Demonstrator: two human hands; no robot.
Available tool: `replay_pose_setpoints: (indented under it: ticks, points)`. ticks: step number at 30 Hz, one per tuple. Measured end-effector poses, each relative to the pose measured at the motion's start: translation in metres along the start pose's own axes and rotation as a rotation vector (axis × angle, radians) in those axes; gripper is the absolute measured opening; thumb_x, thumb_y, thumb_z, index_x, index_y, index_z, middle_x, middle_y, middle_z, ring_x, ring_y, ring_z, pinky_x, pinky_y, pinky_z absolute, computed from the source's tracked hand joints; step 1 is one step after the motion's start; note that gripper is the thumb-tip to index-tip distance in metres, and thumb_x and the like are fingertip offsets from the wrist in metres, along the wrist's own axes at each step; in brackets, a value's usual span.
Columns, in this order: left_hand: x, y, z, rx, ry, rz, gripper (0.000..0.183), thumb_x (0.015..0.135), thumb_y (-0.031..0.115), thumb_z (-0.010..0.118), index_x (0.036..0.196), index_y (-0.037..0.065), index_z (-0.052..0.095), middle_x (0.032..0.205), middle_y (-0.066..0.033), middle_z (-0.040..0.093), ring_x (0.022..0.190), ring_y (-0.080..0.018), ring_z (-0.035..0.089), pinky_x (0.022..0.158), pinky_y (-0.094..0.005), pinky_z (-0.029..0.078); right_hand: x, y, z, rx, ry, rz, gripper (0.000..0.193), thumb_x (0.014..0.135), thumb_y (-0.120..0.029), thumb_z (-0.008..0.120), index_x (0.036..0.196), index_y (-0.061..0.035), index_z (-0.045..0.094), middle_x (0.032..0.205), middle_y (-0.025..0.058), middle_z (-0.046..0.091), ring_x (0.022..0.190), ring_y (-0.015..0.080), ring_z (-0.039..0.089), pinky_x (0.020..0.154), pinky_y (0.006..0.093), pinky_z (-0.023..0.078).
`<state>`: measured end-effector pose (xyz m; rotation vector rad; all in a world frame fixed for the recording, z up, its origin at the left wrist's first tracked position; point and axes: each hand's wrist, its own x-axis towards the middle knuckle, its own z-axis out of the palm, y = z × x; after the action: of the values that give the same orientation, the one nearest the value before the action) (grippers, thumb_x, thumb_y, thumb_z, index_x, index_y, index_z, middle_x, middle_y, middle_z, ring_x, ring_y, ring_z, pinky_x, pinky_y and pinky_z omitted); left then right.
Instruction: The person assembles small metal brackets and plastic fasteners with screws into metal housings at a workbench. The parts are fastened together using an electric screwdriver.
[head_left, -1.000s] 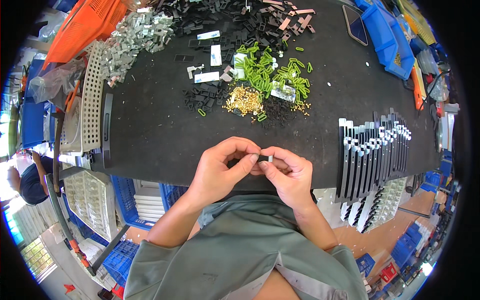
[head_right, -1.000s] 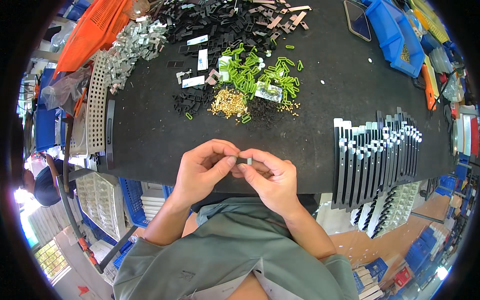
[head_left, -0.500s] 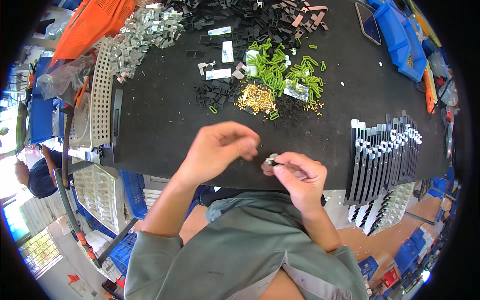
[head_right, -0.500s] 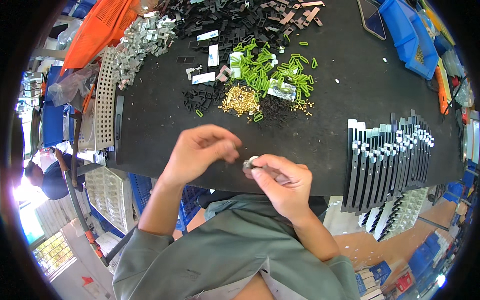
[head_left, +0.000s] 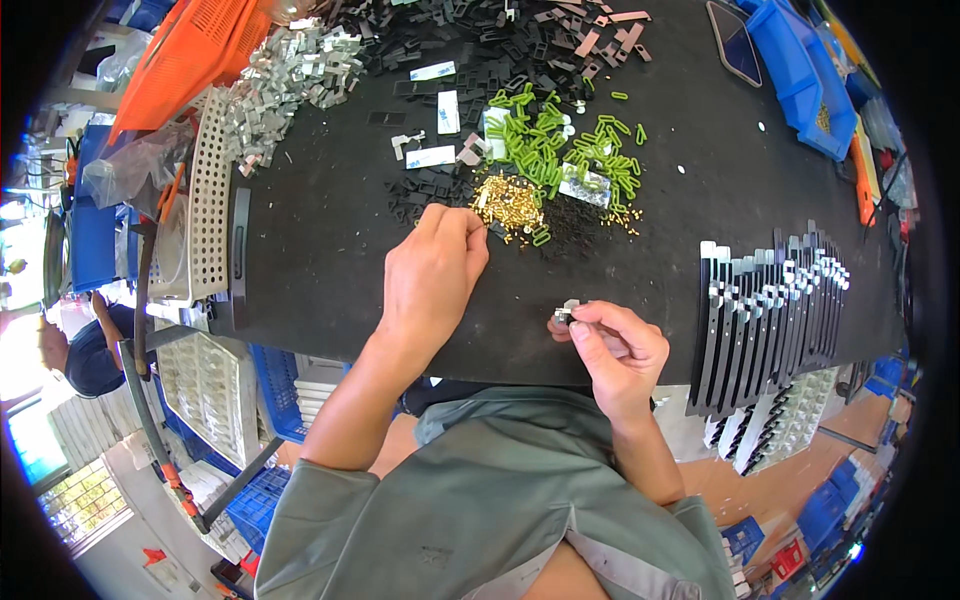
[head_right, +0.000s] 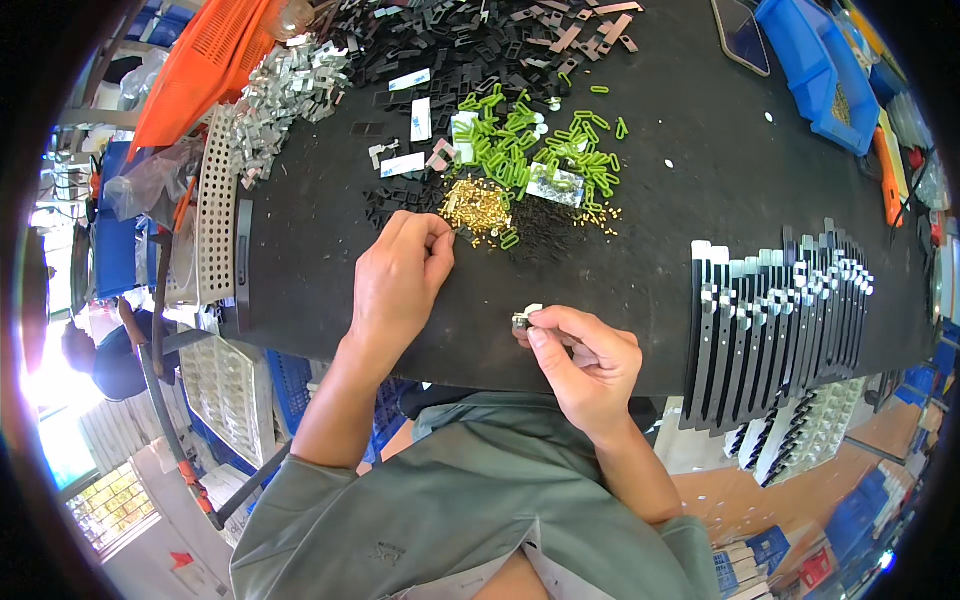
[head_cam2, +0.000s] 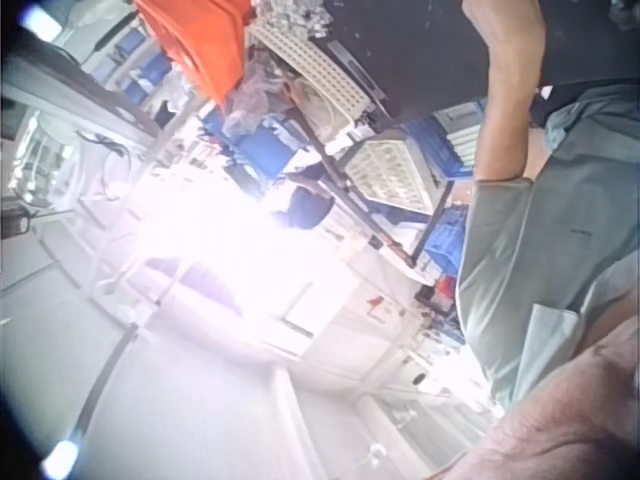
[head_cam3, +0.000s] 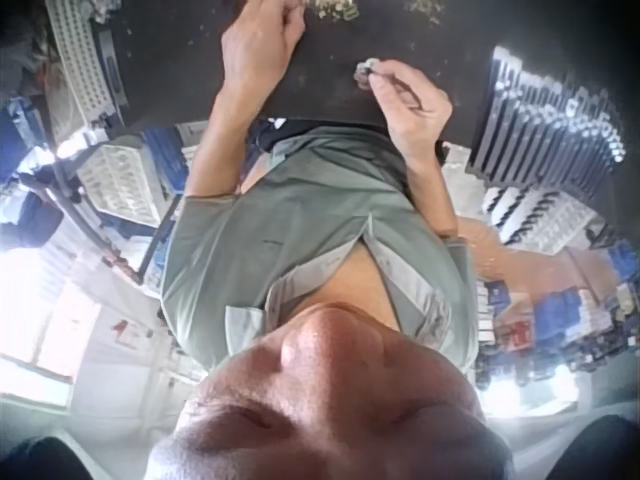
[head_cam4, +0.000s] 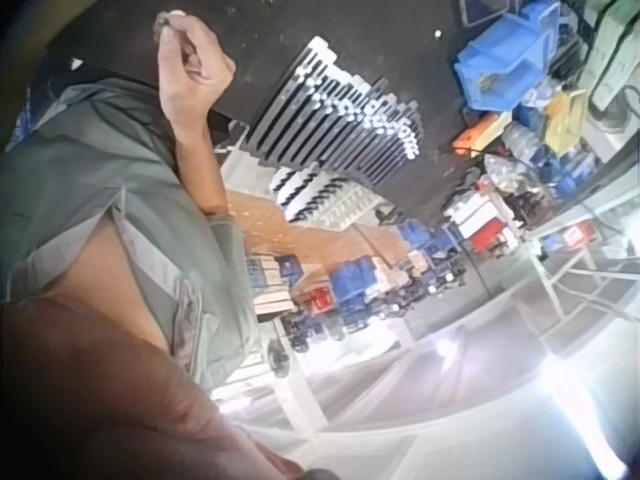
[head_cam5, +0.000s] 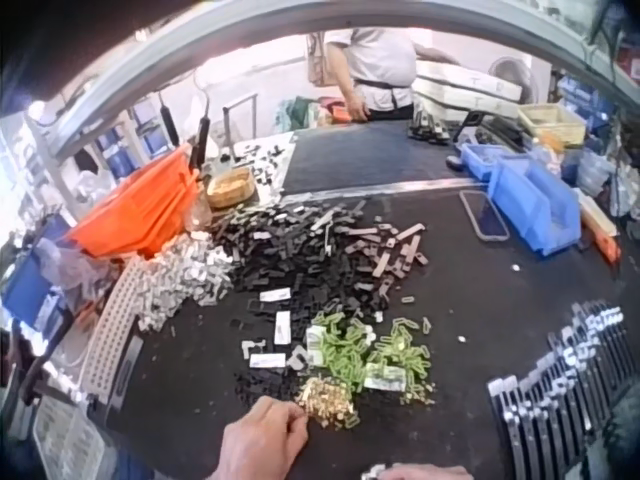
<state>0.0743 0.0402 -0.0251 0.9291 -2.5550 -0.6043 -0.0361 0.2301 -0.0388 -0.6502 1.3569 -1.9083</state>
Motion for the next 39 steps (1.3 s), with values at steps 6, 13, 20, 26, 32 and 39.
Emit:
replay_pose_setpoints:
  ticks: [6, 13, 20, 26, 32, 39]
  points:
    - [-0.002, 0.010, -0.020, -0.533, -0.160, -0.386, 0.009, 0.093, 0.004, 0.061, 0.100, -0.001, 0.061, 0.083, -0.0055, 0.067, 0.070, -0.0103, 0.064, 0.063, -0.0231, 0.051, -0.003, 0.004, -0.007, -0.062, 0.007, -0.001, 0.023, 0.084, 0.012, 0.063, 0.107, 0.0081, 0.066, 0.097, 0.0140, 0.071, 0.089, 0.0181, 0.069, 0.081, 0.0285, 0.055]
    - [-0.034, 0.064, -0.019, -0.627, -0.184, -0.130, 0.011, 0.083, -0.003, 0.070, 0.094, -0.002, 0.067, 0.087, -0.0070, 0.068, 0.073, -0.0100, 0.064, 0.064, -0.0236, 0.052, 0.000, 0.003, -0.003, -0.230, -0.022, -0.088, 0.029, 0.081, 0.011, 0.067, 0.109, 0.0037, 0.068, 0.104, 0.0144, 0.072, 0.092, 0.0172, 0.070, 0.081, 0.0262, 0.055]
    - [-0.038, 0.063, -0.013, -0.511, -0.142, 0.055, 0.017, 0.077, -0.005, 0.073, 0.093, 0.001, 0.070, 0.089, -0.0115, 0.069, 0.074, -0.0186, 0.068, 0.060, -0.0273, 0.053, -0.001, 0.007, -0.002, -0.384, -0.033, -0.203, 0.031, 0.079, 0.011, 0.068, 0.109, 0.0026, 0.068, 0.107, 0.0159, 0.071, 0.094, 0.0209, 0.071, 0.079, 0.0286, 0.057]
    - [-0.035, 0.058, -0.024, -0.478, -0.145, 0.050, 0.016, 0.077, -0.003, 0.074, 0.093, 0.000, 0.069, 0.085, -0.0115, 0.068, 0.071, -0.0236, 0.067, 0.060, -0.0314, 0.053, 0.000, -0.004, 0.001, -0.428, -0.034, -0.137, 0.032, 0.079, 0.010, 0.069, 0.110, 0.0020, 0.068, 0.106, 0.0155, 0.072, 0.090, 0.0210, 0.072, 0.073, 0.0268, 0.056]
    - [-0.043, 0.020, -0.019, -0.266, -0.071, -0.085, 0.014, 0.081, -0.002, 0.072, 0.095, 0.000, 0.072, 0.088, -0.0084, 0.067, 0.072, -0.0134, 0.063, 0.062, -0.0248, 0.050, -0.002, 0.003, -0.001, -0.349, 0.037, -0.155, 0.023, 0.078, 0.010, 0.070, 0.100, 0.0052, 0.071, 0.095, 0.0151, 0.073, 0.083, 0.0160, 0.071, 0.073, 0.0246, 0.055]
    - [-0.044, 0.017, -0.031, -0.327, -0.076, -0.252, 0.012, 0.082, -0.001, 0.068, 0.094, -0.002, 0.065, 0.084, -0.0083, 0.063, 0.066, -0.0131, 0.059, 0.063, -0.0260, 0.049, 0.000, 0.003, 0.004, -0.010, 0.112, -0.028, 0.021, 0.089, 0.009, 0.062, 0.109, 0.0071, 0.065, 0.102, 0.0161, 0.071, 0.092, 0.0184, 0.069, 0.085, 0.0295, 0.056]
